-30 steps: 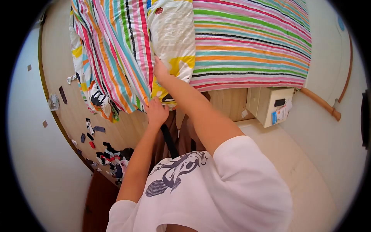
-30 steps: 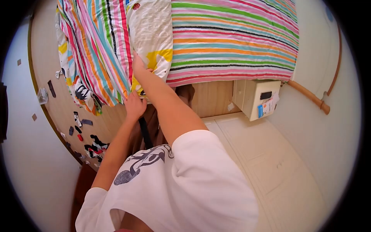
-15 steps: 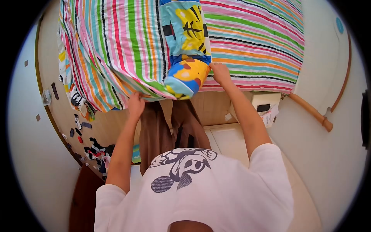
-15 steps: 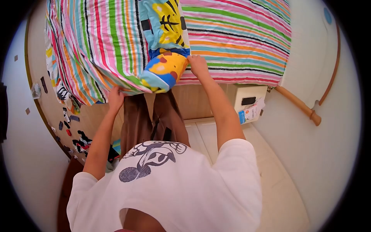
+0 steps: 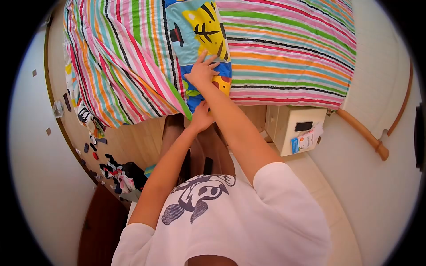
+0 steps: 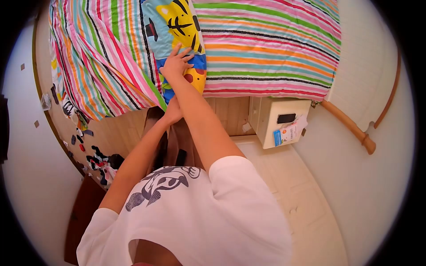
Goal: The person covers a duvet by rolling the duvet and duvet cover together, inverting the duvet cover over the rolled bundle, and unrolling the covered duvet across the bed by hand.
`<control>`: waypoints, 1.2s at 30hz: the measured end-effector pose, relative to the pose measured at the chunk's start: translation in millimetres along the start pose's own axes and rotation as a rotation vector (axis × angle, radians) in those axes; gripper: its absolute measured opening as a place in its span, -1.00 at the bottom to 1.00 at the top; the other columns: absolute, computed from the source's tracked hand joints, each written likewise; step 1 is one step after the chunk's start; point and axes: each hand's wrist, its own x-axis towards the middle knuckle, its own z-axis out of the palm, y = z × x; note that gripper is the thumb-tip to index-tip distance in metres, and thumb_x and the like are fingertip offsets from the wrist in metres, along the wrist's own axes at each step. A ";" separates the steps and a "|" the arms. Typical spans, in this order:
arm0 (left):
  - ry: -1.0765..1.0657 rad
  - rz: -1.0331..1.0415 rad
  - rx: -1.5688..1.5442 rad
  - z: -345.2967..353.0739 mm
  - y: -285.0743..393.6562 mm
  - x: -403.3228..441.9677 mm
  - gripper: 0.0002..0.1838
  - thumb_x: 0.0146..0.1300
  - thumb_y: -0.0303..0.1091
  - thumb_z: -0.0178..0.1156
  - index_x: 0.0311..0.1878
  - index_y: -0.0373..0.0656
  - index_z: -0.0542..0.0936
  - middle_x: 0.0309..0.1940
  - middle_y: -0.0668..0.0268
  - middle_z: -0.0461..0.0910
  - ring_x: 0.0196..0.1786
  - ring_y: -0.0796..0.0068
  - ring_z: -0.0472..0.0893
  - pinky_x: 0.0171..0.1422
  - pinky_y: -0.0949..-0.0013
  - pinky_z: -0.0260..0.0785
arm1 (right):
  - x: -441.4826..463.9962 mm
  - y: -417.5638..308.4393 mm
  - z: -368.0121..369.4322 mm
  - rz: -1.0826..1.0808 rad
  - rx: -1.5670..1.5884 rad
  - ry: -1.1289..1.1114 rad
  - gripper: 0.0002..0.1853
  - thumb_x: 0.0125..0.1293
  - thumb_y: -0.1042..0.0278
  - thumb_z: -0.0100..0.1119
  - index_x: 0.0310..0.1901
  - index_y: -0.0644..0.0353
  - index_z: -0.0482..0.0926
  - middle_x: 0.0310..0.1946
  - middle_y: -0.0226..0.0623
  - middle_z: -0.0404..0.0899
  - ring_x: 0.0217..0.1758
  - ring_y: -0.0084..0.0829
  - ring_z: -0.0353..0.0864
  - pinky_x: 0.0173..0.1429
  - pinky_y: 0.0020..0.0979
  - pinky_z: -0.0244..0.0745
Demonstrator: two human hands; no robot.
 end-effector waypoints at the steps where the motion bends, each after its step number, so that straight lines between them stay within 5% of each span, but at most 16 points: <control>1: -0.031 -0.013 -0.038 -2.0 -6.6 -0.2 -0.21 -0.04 -0.25 0.45 0.28 -0.33 0.41 0.23 -0.08 0.43 0.29 -0.07 0.42 0.30 0.13 0.36 | 14.1 3.8 14.8 0.045 -0.002 -0.044 0.31 0.08 0.00 0.45 0.56 0.22 -0.40 0.52 0.43 -0.39 0.52 0.51 -0.09 0.28 0.35 0.36; 2: 0.086 -0.083 -0.001 -8.9 -5.7 -1.8 -0.18 -0.06 -0.24 0.47 0.29 -0.33 0.39 0.23 -0.08 0.42 0.30 -0.06 0.41 0.32 0.13 0.34 | 19.0 9.3 23.5 0.050 -0.057 0.130 0.08 0.04 0.13 0.45 0.51 0.33 0.01 0.40 0.42 0.14 0.40 0.30 0.32 0.20 0.14 0.51; 5: 0.357 -0.275 0.038 -26.3 -0.3 -5.1 -0.09 -0.12 -0.19 0.54 0.32 -0.33 0.35 0.23 -0.07 0.42 0.32 -0.01 0.40 0.37 0.14 0.32 | 57.6 57.8 23.0 -0.089 0.337 0.080 -0.37 0.05 0.33 0.34 0.20 0.39 0.46 0.00 0.22 0.61 0.09 0.05 0.65 0.08 -0.10 0.60; 7: 0.435 -0.375 -0.026 -24.5 -11.4 3.5 -0.03 -0.14 -0.14 0.57 0.33 -0.32 0.32 0.22 -0.05 0.43 0.30 0.03 0.44 0.36 0.14 0.33 | 56.6 92.3 11.3 -0.156 0.414 0.263 -0.71 0.05 0.50 0.17 -0.14 0.36 0.61 -0.39 -0.11 0.71 -0.26 -0.15 0.73 -0.07 -0.25 0.62; 9: 0.250 -0.360 -0.284 -23.9 -1.1 5.7 -0.01 -0.16 -0.07 0.60 0.31 -0.30 0.34 0.14 0.01 0.52 0.21 0.07 0.53 0.33 0.13 0.36 | 76.7 143.7 32.5 -0.119 0.952 0.110 -0.81 0.12 0.52 0.04 -0.26 0.24 0.62 -0.41 -0.02 0.67 -0.29 -0.13 0.72 -0.16 -0.16 0.60; 11: 0.164 -0.323 -0.261 -8.8 0.9 1.7 0.00 -0.17 -0.03 0.60 0.32 -0.28 0.34 0.09 0.05 0.57 0.17 0.08 0.57 0.32 0.12 0.37 | 75.7 196.4 24.5 0.082 1.520 -0.185 -0.79 0.14 0.57 -0.05 -0.30 0.23 0.62 -0.47 -0.22 0.62 -0.36 -0.30 0.69 -0.28 -0.26 0.55; 13: 0.091 -0.313 -0.135 9.3 0.2 -4.4 -0.22 -0.18 -0.11 0.56 0.16 -0.22 0.53 -0.03 0.14 0.60 0.09 0.09 0.58 0.23 0.14 0.38 | 56.1 216.4 8.7 0.195 1.747 -0.098 -0.77 0.15 0.60 -0.08 -0.26 0.24 0.60 -0.49 -0.37 0.57 -0.45 -0.41 0.61 -0.39 -0.34 0.49; 16: 0.116 -0.112 0.056 15.2 35.1 -21.6 -0.53 -0.22 -0.28 0.46 -0.12 -0.18 0.69 -0.16 0.16 0.52 0.00 0.03 0.51 0.11 0.15 0.35 | 73.2 259.8 32.4 0.286 1.399 0.059 -0.79 0.15 0.57 -0.03 -0.20 0.23 0.56 -0.42 -0.26 0.62 -0.43 -0.27 0.61 -0.32 -0.18 0.52; 19: 0.189 0.068 0.155 22.6 45.6 -34.6 -0.57 -0.21 -0.32 0.43 -0.15 -0.19 0.69 -0.05 0.16 0.48 0.09 0.05 0.46 0.17 0.05 0.30 | 40.9 219.2 17.9 0.229 0.491 0.656 -0.76 0.14 0.53 0.01 -0.13 0.23 0.55 -0.28 -0.12 0.61 -0.23 -0.09 0.60 -0.07 -0.03 0.50; 20: 0.177 0.120 0.189 25.7 46.2 -35.9 -0.61 -0.18 -0.35 0.42 -0.18 -0.20 0.69 0.08 0.12 0.43 0.25 0.00 0.38 0.34 -0.10 0.19 | 18.1 187.8 -7.1 0.140 0.479 0.763 -0.71 0.13 0.48 0.05 -0.07 0.23 0.54 -0.11 0.00 0.54 0.01 0.06 0.50 0.14 0.05 0.38; 22: 0.123 0.121 0.291 24.0 57.3 -39.8 -0.64 -0.14 -0.40 0.39 -0.17 -0.19 0.70 0.11 0.10 0.43 0.33 0.00 0.34 0.46 -0.15 0.07 | -19.4 137.2 -31.3 -0.091 0.352 0.873 -0.62 0.14 0.38 0.14 0.03 0.24 0.48 0.02 0.00 0.47 0.11 0.11 0.42 0.14 0.06 0.36; 26: 0.082 0.202 0.439 29.3 62.6 -51.1 -0.68 -0.08 -0.47 0.34 -0.16 -0.17 0.70 0.12 0.09 0.46 0.43 -0.01 0.28 0.58 -0.28 -0.11 | -70.9 71.3 -18.4 0.034 -0.059 0.471 -0.36 0.07 0.34 0.31 0.23 0.20 0.35 0.10 0.04 0.42 0.16 0.15 0.42 0.10 0.15 0.44; 30: -0.030 0.223 0.489 43.3 49.1 -47.8 -0.57 -0.08 -0.41 0.34 -0.03 -0.15 0.64 0.11 0.11 0.48 0.38 -0.01 0.33 0.52 -0.43 -0.12 | -39.6 112.8 11.2 0.059 -0.118 0.194 -0.10 -0.04 0.39 0.40 0.40 0.11 0.19 0.13 0.09 0.44 0.14 0.14 0.51 0.08 0.08 0.53; 33: -0.115 0.043 0.495 53.1 47.7 -39.2 -0.45 -0.07 -0.34 0.34 0.11 -0.12 0.56 0.12 0.12 0.49 0.36 -0.02 0.35 0.51 -0.45 -0.11 | -14.6 169.4 1.9 -0.107 0.088 0.084 -0.09 -0.01 0.46 0.36 0.45 0.11 0.19 0.10 0.14 0.52 0.01 0.16 0.61 0.04 -0.02 0.59; 34: -0.131 -0.021 0.485 52.5 53.8 -34.7 -0.42 -0.06 -0.31 0.34 0.14 -0.10 0.54 0.11 0.11 0.51 0.34 -0.03 0.36 0.51 -0.44 -0.11 | -10.7 189.6 -6.9 -0.148 0.192 0.086 -0.25 -0.02 0.53 0.27 0.34 0.19 0.38 -0.12 0.15 0.63 -0.03 0.16 0.64 0.07 -0.07 0.57; 36: -0.199 -0.123 0.531 63.4 53.0 -21.6 -0.25 -0.10 -0.17 0.38 0.25 -0.08 0.41 0.19 0.12 0.44 0.38 -0.05 0.33 0.49 -0.46 -0.11 | 10.7 246.9 2.8 -0.122 0.479 0.040 -0.41 -0.03 0.60 0.18 0.17 0.26 0.50 -0.20 0.07 0.66 -0.07 0.05 0.67 0.05 -0.13 0.58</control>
